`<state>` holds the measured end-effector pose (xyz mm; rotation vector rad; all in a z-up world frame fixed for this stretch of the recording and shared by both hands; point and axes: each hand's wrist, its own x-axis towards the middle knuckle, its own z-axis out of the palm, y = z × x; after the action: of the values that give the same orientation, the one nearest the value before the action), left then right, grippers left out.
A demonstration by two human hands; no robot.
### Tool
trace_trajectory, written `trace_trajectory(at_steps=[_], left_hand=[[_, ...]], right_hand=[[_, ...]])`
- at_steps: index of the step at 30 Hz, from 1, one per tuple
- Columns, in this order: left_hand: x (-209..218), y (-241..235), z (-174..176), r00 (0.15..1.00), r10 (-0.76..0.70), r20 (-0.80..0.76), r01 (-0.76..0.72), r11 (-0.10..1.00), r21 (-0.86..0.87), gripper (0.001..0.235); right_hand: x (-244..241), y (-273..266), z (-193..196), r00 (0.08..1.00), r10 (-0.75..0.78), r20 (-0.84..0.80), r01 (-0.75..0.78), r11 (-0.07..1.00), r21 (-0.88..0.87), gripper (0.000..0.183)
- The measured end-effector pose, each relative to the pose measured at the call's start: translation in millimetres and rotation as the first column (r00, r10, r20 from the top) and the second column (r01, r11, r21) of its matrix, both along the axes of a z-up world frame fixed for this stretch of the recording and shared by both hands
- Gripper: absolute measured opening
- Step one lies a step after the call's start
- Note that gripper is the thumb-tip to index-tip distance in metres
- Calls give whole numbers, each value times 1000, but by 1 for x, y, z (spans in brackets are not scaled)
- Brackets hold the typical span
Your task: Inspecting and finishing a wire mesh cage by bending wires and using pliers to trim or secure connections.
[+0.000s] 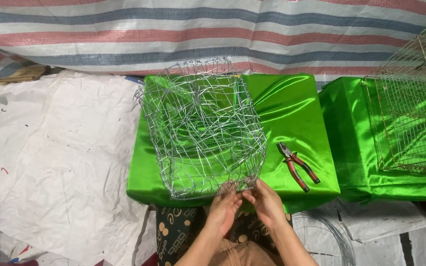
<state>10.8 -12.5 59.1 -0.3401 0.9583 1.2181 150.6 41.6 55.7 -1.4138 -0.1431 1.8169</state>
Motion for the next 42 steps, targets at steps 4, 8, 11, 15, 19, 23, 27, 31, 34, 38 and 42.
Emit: trace_trajectory(at_steps=[4, 8, 11, 15, 19, 23, 27, 31, 34, 38, 42], left_hand=[[-11, -32, -5, 966, -198, -167, 203, 979, 14, 58], [-54, -79, -26, 820, -410, -401, 427, 903, -49, 38], [-93, -107, -57, 783, -199, -589, 217, 975, -40, 24], [-131, -112, -54, 652, 177, -738, -105, 984, 143, 24], [-144, -68, 39, 443, 180, -878, 30, 976, 215, 47], [-152, -24, 57, 361, 156, -920, 301, 914, 273, 70], [-142, 9, 50, 520, 261, -813, 238, 870, 432, 83], [-139, 12, 41, 493, 230, -839, 242, 890, 386, 87], [-142, 13, 37, 430, 286, -856, 255, 872, 419, 80], [-144, 21, 35, 462, 235, -855, 221, 903, 368, 79], [-147, 32, 54, 507, 287, -813, 168, 892, 420, 74]], right_hand=[[-3, -9, 12, 980, 132, 149, -141, 989, 51, 64], [7, -14, 2, 879, 289, 379, -369, 917, 155, 73], [20, -12, 2, 800, 367, 474, -478, 868, 134, 75], [23, -2, 26, 797, 218, 563, -431, 858, 278, 66], [22, -1, 51, 835, 105, 540, -455, 685, 570, 87], [1, 3, 57, 807, 22, 590, -538, 437, 721, 88], [-19, 25, 41, 882, -93, 462, -361, 496, 789, 73], [-18, 48, 37, 851, -79, 520, -387, 576, 720, 90], [-23, 58, 47, 824, -108, 557, -488, 365, 793, 75], [-38, 73, 54, 757, -160, 633, -575, 297, 762, 89], [-51, 84, 60, 878, -167, 449, -387, 305, 870, 66]])
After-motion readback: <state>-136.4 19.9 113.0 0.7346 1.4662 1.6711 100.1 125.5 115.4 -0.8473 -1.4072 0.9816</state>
